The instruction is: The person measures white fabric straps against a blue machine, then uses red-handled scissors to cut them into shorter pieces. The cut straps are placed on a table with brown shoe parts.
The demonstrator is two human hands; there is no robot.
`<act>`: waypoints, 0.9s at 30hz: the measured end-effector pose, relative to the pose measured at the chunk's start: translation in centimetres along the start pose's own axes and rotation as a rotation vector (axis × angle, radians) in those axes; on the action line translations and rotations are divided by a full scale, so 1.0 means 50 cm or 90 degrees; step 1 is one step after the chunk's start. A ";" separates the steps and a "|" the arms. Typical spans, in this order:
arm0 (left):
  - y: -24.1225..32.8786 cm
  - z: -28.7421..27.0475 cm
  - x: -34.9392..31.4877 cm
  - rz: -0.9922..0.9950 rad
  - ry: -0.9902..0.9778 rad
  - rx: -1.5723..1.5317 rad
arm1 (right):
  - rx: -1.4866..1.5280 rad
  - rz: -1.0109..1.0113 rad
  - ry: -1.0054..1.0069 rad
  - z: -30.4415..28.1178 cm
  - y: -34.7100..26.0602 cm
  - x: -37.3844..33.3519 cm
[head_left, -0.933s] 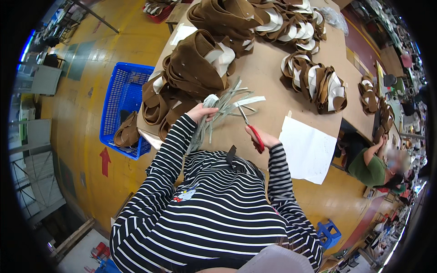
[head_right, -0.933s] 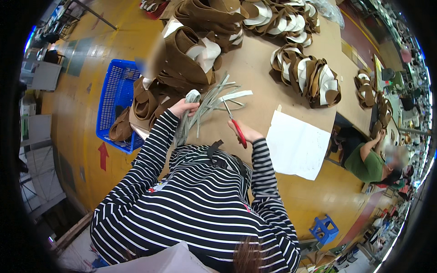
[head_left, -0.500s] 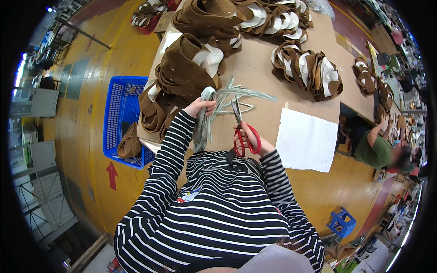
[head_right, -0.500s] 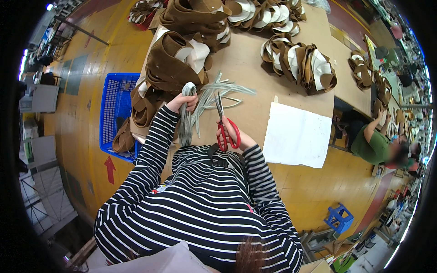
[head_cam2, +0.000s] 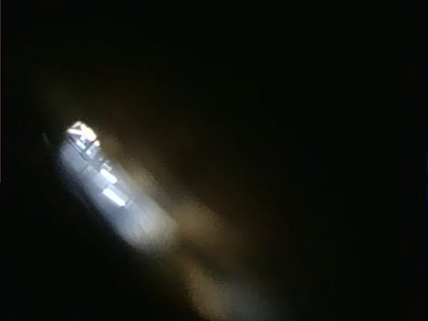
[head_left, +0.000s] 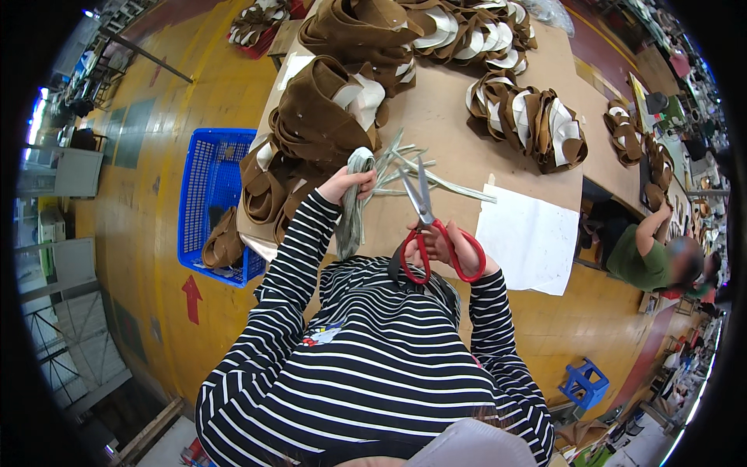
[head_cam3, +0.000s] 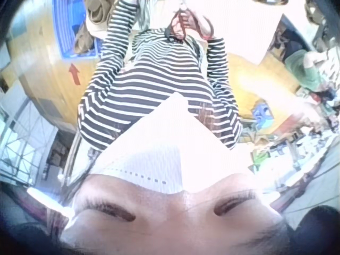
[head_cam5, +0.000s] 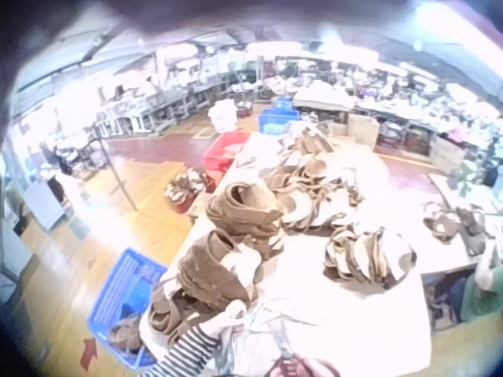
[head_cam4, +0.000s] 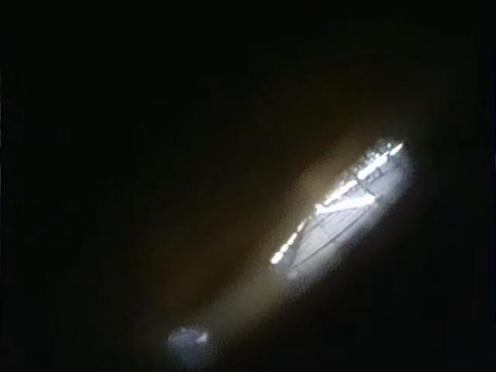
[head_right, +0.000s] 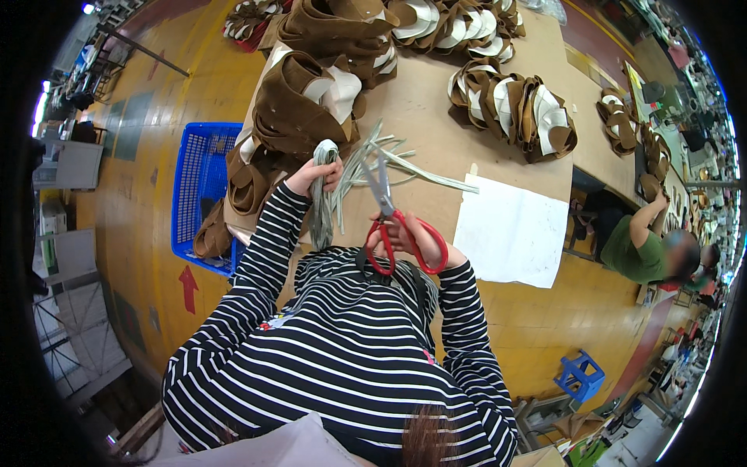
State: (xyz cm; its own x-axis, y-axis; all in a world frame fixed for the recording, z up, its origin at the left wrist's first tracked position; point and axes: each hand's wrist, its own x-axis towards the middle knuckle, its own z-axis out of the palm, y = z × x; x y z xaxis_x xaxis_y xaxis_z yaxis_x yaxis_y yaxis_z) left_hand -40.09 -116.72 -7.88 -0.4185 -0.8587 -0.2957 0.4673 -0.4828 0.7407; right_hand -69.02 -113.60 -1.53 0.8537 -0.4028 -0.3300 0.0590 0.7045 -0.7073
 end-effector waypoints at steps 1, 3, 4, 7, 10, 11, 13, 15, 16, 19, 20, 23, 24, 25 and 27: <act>0.003 0.010 0.005 0.001 -0.007 0.006 | -0.024 -0.025 -0.031 0.018 -0.013 -0.001; 0.011 0.026 0.012 -0.004 -0.024 0.052 | -0.059 -0.028 -0.019 0.045 -0.031 0.002; 0.014 0.032 0.013 -0.004 -0.035 0.073 | -0.075 -0.034 -0.022 0.053 -0.037 0.005; 0.020 0.041 0.013 0.000 -0.031 0.077 | -0.048 -0.025 0.000 0.062 -0.046 0.010; 0.021 0.038 0.008 0.001 -0.022 0.083 | -0.050 0.001 -0.002 0.059 -0.045 0.008; 0.020 0.036 0.007 -0.001 -0.018 0.081 | -0.064 0.025 0.010 0.059 -0.043 0.006; 0.019 0.033 0.006 -0.003 -0.019 0.093 | -0.067 0.011 -0.006 0.058 -0.039 0.002; 0.019 0.035 0.004 -0.009 -0.029 0.118 | -0.074 0.010 -0.004 0.058 -0.033 -0.001; 0.019 0.037 0.002 -0.009 -0.036 0.165 | -0.077 0.009 -0.001 0.058 -0.031 0.000; 0.019 0.056 -0.006 -0.008 -0.037 0.307 | -0.074 -0.009 0.017 0.055 -0.020 0.005; 0.021 0.062 -0.009 -0.030 -0.036 0.385 | -0.068 -0.025 0.015 0.054 -0.015 0.007; 0.019 0.085 -0.011 0.035 -0.035 0.438 | -0.089 -0.064 0.037 0.052 0.000 0.015; 0.021 0.089 -0.011 0.049 -0.041 0.444 | -0.067 -0.068 0.039 0.053 0.004 0.017; 0.023 0.092 -0.012 0.073 -0.044 0.451 | -0.043 -0.071 0.036 0.055 0.008 0.020; 0.025 0.098 -0.013 0.085 -0.078 0.420 | -0.037 -0.069 0.085 0.065 0.013 0.020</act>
State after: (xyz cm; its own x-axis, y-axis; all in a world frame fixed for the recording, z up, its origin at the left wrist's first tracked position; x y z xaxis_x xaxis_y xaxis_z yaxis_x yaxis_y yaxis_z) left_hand -43.03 -115.93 -3.82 -0.4935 -0.8592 -0.1350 -0.0359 -0.1350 0.9902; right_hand -66.47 -111.64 -0.30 0.7673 -0.5513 -0.3275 0.1132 0.6192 -0.7770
